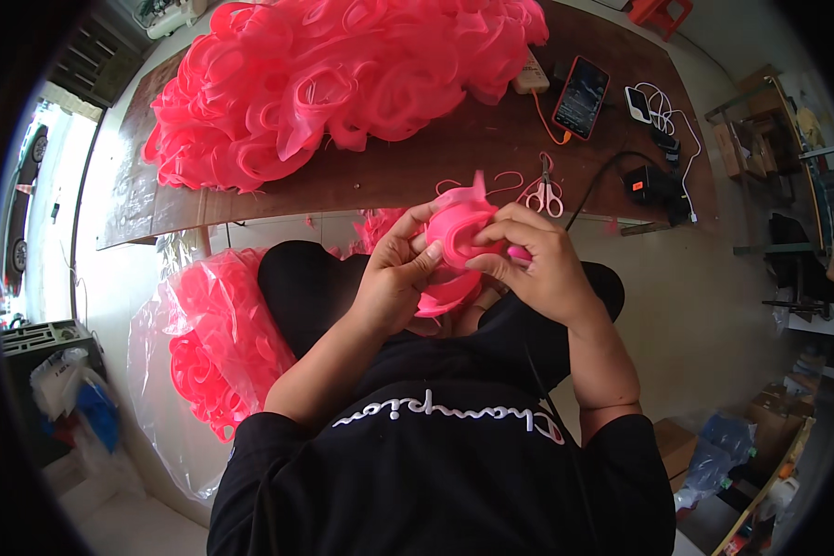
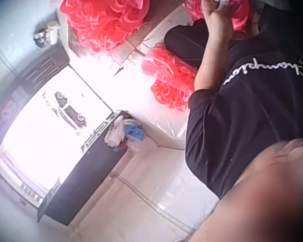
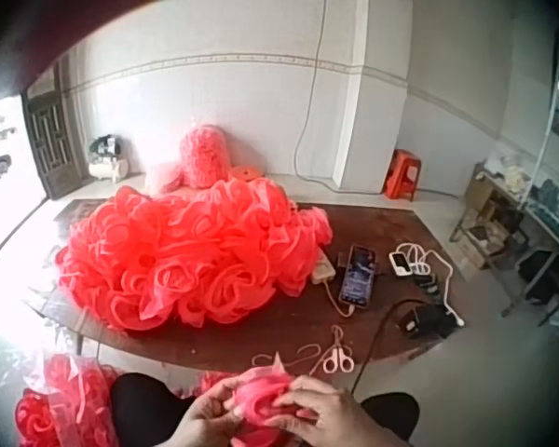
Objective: Crafting pink fabric flowers using a crochet hook and scissors.
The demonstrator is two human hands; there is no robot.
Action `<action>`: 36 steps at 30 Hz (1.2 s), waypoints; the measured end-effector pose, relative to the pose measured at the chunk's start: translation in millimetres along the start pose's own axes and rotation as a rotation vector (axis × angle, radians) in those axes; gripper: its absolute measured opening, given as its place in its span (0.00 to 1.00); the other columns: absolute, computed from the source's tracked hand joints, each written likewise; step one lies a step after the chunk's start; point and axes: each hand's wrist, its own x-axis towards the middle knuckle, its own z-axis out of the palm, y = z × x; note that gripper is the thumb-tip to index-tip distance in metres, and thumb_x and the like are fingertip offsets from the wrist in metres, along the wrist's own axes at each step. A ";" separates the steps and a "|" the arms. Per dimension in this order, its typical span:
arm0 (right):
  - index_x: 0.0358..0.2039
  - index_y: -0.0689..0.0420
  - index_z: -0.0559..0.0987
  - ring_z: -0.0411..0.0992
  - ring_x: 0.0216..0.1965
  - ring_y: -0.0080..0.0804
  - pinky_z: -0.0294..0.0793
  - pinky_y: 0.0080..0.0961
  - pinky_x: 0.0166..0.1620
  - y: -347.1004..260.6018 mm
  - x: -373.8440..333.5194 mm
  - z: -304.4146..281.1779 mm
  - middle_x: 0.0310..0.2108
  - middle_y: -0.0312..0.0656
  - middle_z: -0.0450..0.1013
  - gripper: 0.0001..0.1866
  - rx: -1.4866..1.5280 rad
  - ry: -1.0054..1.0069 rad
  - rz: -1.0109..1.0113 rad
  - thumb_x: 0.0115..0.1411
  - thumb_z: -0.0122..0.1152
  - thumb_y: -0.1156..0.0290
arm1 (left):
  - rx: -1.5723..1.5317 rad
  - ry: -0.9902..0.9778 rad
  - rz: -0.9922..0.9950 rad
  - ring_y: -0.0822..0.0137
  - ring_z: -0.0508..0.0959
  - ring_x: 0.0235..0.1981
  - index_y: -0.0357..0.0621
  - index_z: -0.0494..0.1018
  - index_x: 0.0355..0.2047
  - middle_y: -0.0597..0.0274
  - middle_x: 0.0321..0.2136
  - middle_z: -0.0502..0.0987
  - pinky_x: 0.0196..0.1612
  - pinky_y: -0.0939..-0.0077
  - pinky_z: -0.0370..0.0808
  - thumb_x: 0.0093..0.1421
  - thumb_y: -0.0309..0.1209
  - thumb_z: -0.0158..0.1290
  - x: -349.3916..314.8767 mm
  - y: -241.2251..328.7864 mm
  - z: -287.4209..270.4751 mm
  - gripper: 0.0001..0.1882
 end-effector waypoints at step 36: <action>0.35 0.56 0.64 0.54 0.18 0.11 0.54 0.11 0.22 14.8 2.7 5.8 0.20 0.31 0.62 0.10 0.658 0.342 0.215 0.69 0.51 0.66 | 0.432 -0.089 -0.107 0.78 0.77 0.37 0.40 0.71 0.40 0.66 0.35 0.78 0.43 0.80 0.75 0.69 0.36 0.48 -4.2 -11.9 6.3 0.11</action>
